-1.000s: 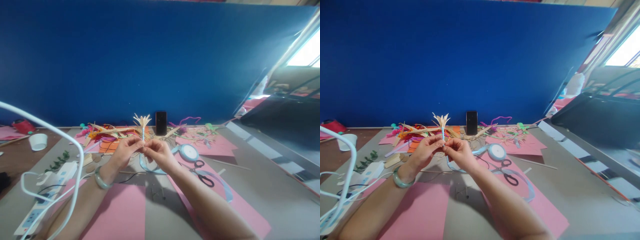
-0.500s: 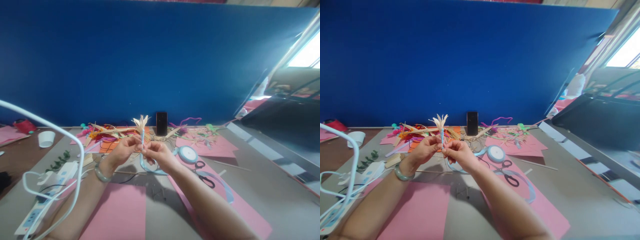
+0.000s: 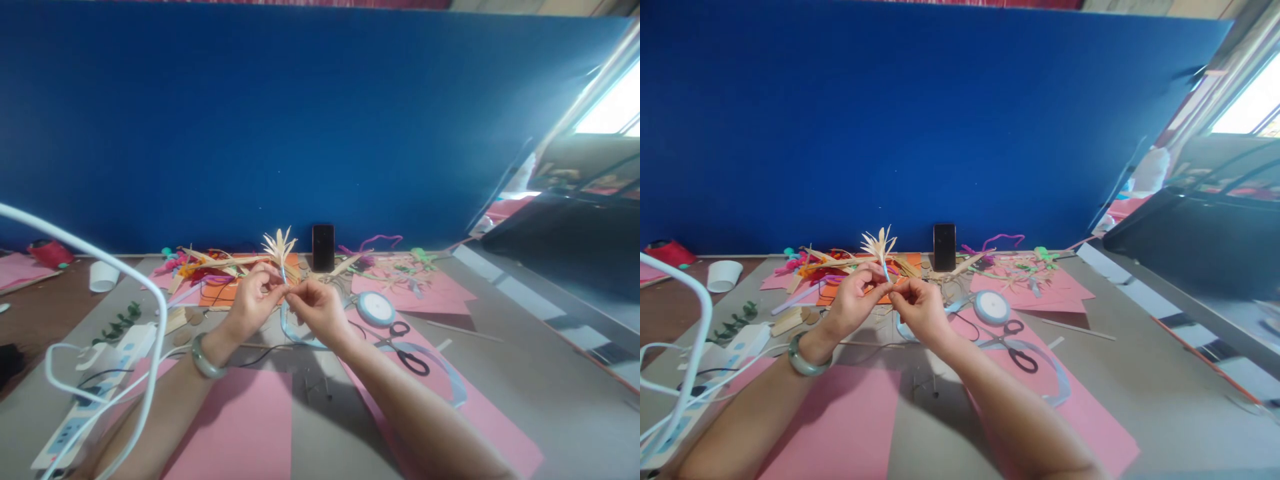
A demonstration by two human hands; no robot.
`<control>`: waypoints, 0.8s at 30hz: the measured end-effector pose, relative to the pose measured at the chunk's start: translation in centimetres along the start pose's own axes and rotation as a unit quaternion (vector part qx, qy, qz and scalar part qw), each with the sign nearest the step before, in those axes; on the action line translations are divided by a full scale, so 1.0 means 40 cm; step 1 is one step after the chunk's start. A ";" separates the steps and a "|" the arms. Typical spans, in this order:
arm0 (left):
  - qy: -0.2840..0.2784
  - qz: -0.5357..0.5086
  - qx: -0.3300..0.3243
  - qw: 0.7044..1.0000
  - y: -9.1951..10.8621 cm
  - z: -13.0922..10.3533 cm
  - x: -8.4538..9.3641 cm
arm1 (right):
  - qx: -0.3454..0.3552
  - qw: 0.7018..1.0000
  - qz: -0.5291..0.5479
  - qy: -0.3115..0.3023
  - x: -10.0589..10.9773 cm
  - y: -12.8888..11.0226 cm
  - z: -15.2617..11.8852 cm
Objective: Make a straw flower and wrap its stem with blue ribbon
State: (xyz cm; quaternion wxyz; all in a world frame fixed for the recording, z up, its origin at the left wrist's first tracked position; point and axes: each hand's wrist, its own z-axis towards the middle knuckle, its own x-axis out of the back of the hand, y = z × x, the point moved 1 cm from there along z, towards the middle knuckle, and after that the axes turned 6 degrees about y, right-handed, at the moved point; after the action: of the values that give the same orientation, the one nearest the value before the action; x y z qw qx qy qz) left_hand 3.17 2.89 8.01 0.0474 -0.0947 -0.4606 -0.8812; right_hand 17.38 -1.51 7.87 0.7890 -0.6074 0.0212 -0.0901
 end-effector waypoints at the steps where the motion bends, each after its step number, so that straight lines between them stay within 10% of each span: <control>1: 0.001 0.004 -0.004 1.000 0.001 -0.001 0.000 | 0.002 1.000 0.002 0.001 0.000 -0.001 -0.001; 15: -0.171 -0.293 0.155 0.928 -0.034 0.003 0.009 | -0.078 0.971 0.191 -0.119 0.017 0.001 0.015; 24: -0.133 -0.273 0.155 0.940 -0.052 0.010 0.006 | -0.070 0.989 0.099 -0.082 0.012 0.008 0.015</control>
State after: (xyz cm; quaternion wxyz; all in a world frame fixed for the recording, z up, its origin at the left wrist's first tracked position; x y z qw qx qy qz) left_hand 2.64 4.40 6.60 -0.2422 -0.0732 -0.6018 -0.7575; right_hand 17.99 -0.93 7.78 0.7486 -0.6615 0.0229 0.0400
